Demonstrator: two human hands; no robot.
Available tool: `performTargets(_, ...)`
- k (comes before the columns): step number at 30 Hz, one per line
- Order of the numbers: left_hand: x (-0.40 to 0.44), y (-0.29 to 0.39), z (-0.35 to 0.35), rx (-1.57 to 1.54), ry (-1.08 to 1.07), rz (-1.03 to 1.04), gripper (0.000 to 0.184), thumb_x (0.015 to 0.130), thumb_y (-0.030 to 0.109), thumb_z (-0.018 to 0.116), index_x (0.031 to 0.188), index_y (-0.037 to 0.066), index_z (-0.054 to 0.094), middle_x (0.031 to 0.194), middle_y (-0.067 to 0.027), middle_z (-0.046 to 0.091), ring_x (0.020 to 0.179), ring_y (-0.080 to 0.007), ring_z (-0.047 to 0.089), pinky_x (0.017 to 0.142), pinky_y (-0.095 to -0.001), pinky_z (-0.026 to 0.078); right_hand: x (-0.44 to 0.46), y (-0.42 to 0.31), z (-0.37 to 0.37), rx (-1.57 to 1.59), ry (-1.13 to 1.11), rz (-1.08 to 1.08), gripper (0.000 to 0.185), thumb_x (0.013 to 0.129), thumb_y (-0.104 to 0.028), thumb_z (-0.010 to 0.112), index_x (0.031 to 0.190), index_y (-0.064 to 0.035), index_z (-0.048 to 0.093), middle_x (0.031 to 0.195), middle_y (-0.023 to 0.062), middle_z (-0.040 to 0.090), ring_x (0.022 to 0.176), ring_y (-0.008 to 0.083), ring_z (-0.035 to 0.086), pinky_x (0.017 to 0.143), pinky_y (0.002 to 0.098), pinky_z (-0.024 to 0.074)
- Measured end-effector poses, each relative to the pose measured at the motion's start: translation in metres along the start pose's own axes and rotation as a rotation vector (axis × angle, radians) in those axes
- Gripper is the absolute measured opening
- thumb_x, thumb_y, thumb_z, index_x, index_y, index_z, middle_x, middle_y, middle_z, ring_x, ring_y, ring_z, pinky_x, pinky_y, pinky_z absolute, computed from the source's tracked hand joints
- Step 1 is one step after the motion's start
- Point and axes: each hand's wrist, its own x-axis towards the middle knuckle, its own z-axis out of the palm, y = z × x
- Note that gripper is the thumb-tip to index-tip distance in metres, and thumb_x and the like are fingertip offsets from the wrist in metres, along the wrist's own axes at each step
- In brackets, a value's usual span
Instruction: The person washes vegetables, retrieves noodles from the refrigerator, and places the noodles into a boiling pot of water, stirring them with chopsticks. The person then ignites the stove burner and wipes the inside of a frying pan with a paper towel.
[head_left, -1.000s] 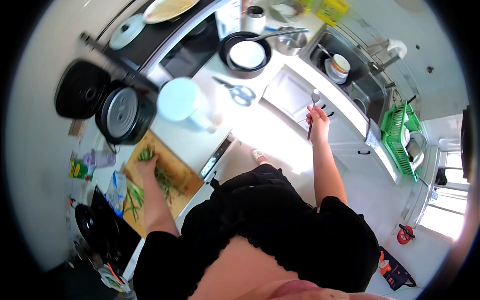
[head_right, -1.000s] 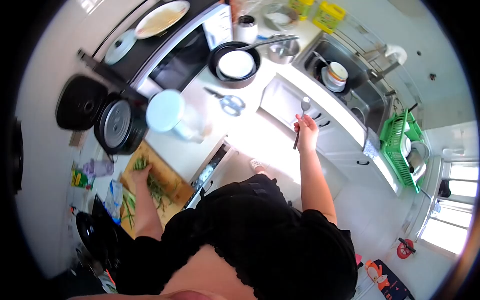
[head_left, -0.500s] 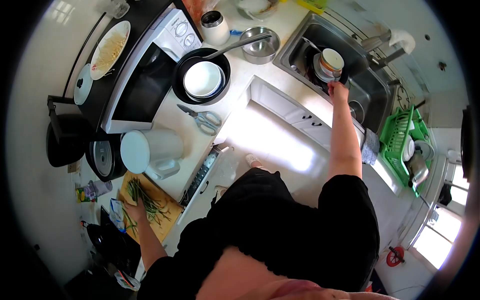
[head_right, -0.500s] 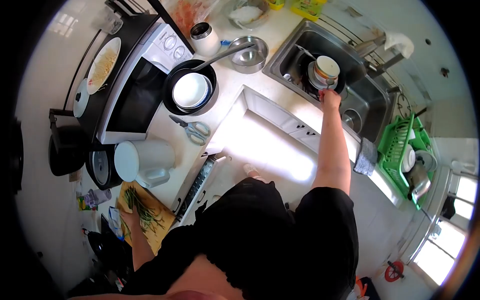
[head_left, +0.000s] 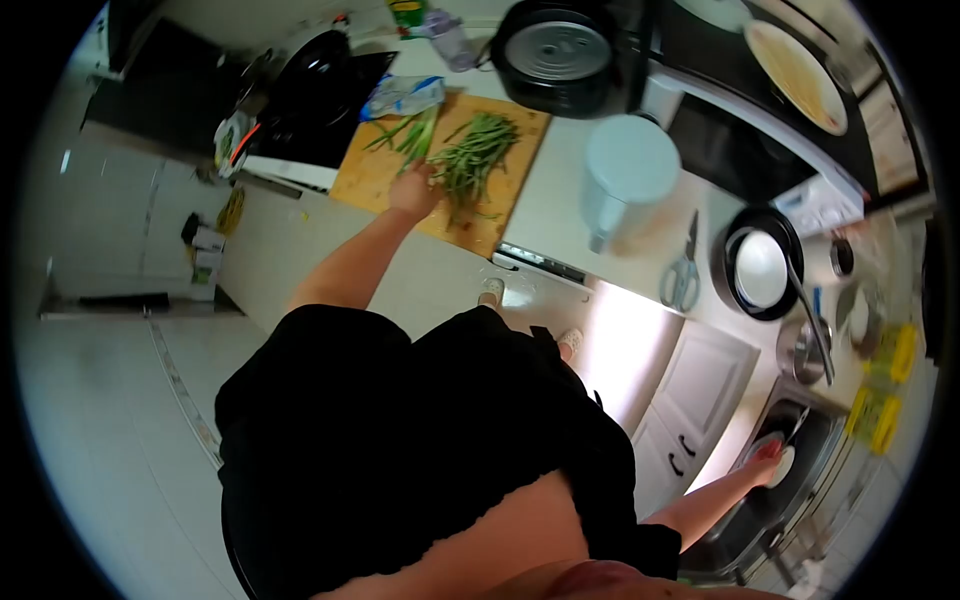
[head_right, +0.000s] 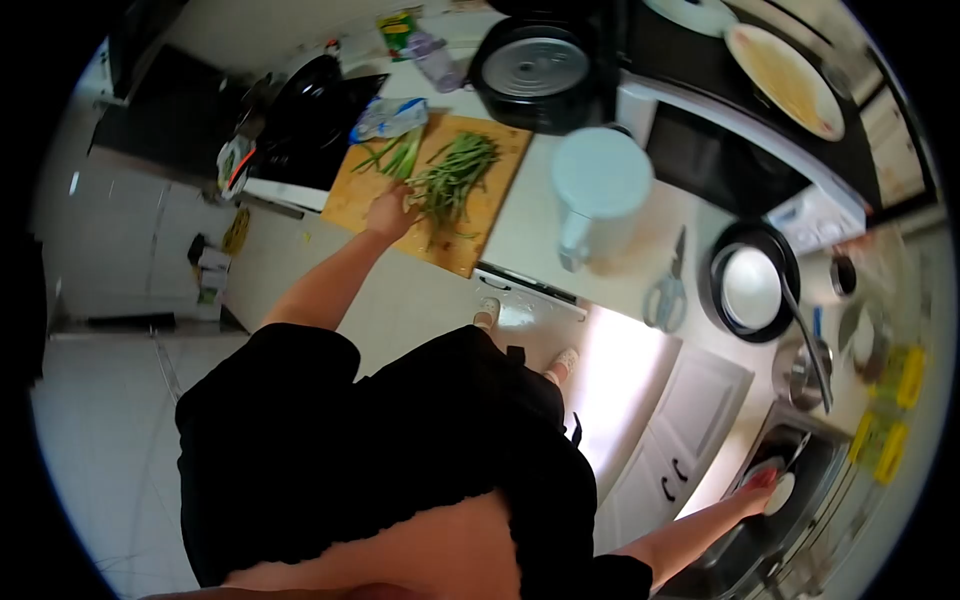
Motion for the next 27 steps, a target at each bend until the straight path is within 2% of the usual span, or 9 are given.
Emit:
performTargets(3,0.009,-0.029,0.010,-0.103,0.063,-0.030,0.025,0.077,0.023,0.059,0.098,0.010,0.062,0.121,-0.0112,0.051,0.102,-0.0266,0.053,0.086,-0.0442,0.039,-0.148,-0.019,0.080,-0.227,0.077,-0.396,0.018,0.083,-0.015,0.055,0.089,-0.0003,0.063,0.073,0.0021,0.058,0.060,0.0098,0.050,0.052,0.0212,0.0384)
performTargets(8,0.060,-0.083,0.015,-0.175,0.125,-0.097,0.018,0.077,0.023,0.059,0.088,0.009,0.062,0.103,-0.0084,0.058,0.094,-0.0273,0.054,0.082,-0.0424,0.040,-0.361,-0.009,0.171,-0.438,-0.337,-0.763,0.022,0.091,-0.018,0.049,0.099,0.0014,0.056,0.065,-0.0010,0.043,0.057,0.0085,0.038,0.049,0.0229,0.0322)
performTargets(11,0.108,-0.098,0.020,-0.105,0.249,-0.150,0.026,0.071,0.019,0.066,0.095,0.011,0.061,0.105,-0.0116,0.056,0.096,-0.0292,0.053,0.083,-0.0404,0.040,-0.472,0.049,0.216,-0.610,-0.737,-0.705,0.016,0.088,-0.010,0.051,0.099,0.0001,0.058,0.067,0.0021,0.052,0.060,0.0097,0.047,0.055,0.0219,0.0412)
performTargets(14,0.139,-0.115,0.008,-0.280,0.514,-0.228,0.058,0.063,0.014,0.071,0.117,0.015,0.048,0.111,-0.0145,0.050,0.107,-0.0308,0.046,0.087,-0.0380,0.039,-0.582,0.076,0.272,-0.755,-1.220,-0.802,0.014,0.084,-0.003,0.054,0.096,0.0007,0.059,0.071,0.0091,0.060,0.062,0.0131,0.057,0.057,0.0238,0.0449)
performTargets(17,0.163,-0.139,0.007,-0.181,0.490,-0.087,0.050,0.065,0.014,0.069,0.112,0.017,0.052,0.115,-0.0142,0.048,0.107,-0.0325,0.046,0.086,-0.0389,0.040,-0.640,0.103,0.311,-0.767,-1.415,-0.701,0.014,0.085,-0.005,0.052,0.096,0.0013,0.059,0.073,0.0081,0.061,0.064,0.0124,0.058,0.057,0.0233,0.0451)
performTargets(18,0.175,-0.153,0.012,-0.181,0.421,-0.066,0.031,0.069,0.015,0.065,0.099,0.017,0.060,0.108,-0.0128,0.053,0.103,-0.0304,0.050,0.081,-0.0378,0.043,-0.653,0.106,0.322,-0.774,-1.414,-0.757,0.013,0.082,-0.001,0.054,0.095,0.0015,0.059,0.071,0.0097,0.061,0.061,0.0139,0.058,0.056,0.0244,0.0457)
performTargets(21,0.212,-0.187,0.023,-0.455,0.446,0.035,0.016,0.073,0.016,0.060,0.087,0.012,0.065,0.093,-0.0137,0.060,0.090,-0.0313,0.057,0.074,-0.0389,0.047,-0.678,0.113,0.341,-0.820,-1.363,-0.720,0.013,0.083,-0.002,0.054,0.095,0.0016,0.059,0.072,0.0100,0.061,0.061,0.0139,0.058,0.056,0.0242,0.0456)
performTargets(24,0.252,-0.196,-0.013,-0.595,0.561,-0.111,0.016,0.075,0.014,0.057,0.087,0.008,0.066,0.081,-0.0160,0.062,0.079,-0.0342,0.059,0.070,-0.0400,0.048,-0.691,0.124,0.347,-0.909,-1.300,-0.638,0.014,0.084,-0.004,0.052,0.095,0.0023,0.058,0.073,0.0115,0.062,0.062,0.0153,0.059,0.056,0.0247,0.0458)
performTargets(27,0.312,-0.206,-0.022,-0.779,0.593,-0.006,0.025,0.074,0.012,0.059,0.096,0.001,0.062,0.082,-0.0194,0.063,0.077,-0.0343,0.061,0.072,-0.0384,0.048,-0.706,0.137,0.353,-0.937,-1.261,-0.646,0.014,0.084,-0.004,0.053,0.095,0.0029,0.058,0.074,0.0121,0.062,0.063,0.0168,0.059,0.057,0.0258,0.0464)
